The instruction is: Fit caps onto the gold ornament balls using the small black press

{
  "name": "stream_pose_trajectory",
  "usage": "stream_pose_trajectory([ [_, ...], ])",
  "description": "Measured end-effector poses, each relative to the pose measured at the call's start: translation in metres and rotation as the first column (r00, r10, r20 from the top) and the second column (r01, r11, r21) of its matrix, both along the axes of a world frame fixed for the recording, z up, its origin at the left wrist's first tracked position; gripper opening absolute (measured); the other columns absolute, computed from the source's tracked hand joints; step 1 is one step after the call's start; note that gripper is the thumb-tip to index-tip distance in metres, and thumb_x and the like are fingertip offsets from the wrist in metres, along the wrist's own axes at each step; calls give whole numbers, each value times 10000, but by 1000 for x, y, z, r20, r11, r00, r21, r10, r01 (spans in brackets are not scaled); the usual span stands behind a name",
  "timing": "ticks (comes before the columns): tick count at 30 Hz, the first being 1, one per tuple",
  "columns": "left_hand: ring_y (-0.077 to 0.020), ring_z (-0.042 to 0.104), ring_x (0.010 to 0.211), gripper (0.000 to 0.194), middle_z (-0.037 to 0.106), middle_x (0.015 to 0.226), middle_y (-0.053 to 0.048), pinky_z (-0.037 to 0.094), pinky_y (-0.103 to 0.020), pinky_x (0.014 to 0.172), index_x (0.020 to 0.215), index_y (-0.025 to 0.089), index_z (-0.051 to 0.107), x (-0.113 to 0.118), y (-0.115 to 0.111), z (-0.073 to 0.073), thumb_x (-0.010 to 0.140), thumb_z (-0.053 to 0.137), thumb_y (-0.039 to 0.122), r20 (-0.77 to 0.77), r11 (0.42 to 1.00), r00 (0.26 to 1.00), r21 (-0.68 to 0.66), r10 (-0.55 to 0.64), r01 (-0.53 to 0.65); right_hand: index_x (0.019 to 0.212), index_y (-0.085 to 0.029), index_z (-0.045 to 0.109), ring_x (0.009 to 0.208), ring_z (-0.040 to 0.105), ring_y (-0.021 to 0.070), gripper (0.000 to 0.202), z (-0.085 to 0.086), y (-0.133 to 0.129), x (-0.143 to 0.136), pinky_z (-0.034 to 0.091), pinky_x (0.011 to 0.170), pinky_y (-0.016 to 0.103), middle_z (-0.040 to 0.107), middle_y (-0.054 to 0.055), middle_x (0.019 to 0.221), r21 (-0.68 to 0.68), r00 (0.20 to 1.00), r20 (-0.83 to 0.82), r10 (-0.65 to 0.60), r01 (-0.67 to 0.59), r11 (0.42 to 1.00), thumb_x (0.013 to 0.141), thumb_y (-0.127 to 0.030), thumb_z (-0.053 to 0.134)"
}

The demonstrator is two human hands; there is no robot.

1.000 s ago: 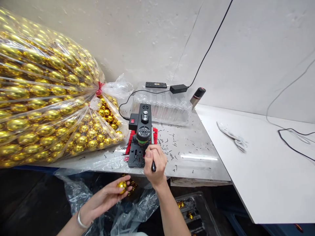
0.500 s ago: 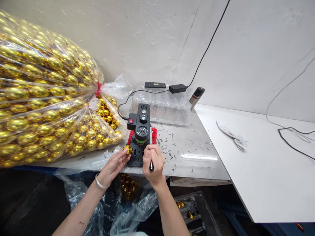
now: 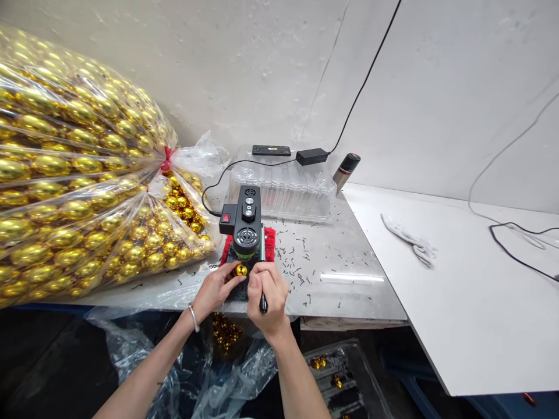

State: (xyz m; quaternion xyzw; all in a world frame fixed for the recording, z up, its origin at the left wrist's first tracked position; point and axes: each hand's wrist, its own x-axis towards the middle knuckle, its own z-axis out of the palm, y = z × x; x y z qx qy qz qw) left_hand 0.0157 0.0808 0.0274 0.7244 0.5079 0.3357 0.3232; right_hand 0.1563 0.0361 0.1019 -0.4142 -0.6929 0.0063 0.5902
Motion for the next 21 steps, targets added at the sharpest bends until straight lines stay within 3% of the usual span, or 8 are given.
stream_pose_trajectory([
  [3,-226,632,998,339,659,1129,-107,493,-347,877,1169,175,599,2,-1,-4,867,541,318,-84,996,996,83,-21,28,692,-195,471,701,535,132,243,-1,0,0,436,610,269,500,-3,640,-3,1000,-5,4,-4,1000,854,-28,403],
  [8,-244,602,1015,323,649,1095,-110,473,-374,890,1137,175,610,6,1,-14,872,555,352,-183,976,982,219,40,1,705,-194,474,710,539,132,233,-6,-1,0,445,611,270,505,2,659,1,1000,-1,-1,1,1000,853,-30,399],
  [13,-249,594,995,324,656,1076,-101,466,-395,860,1131,178,610,6,1,-19,872,565,368,-215,962,974,272,65,-4,737,-190,484,715,534,136,206,-29,0,2,457,596,278,520,30,744,20,999,34,3,-3,1000,883,-102,370],
  [21,-237,607,945,298,662,1059,-93,474,-377,799,1105,192,619,7,2,-21,873,564,370,-209,945,974,327,90,-17,732,-213,440,694,537,135,262,-61,10,1,472,761,369,499,8,739,116,998,0,-60,59,992,943,-197,286],
])
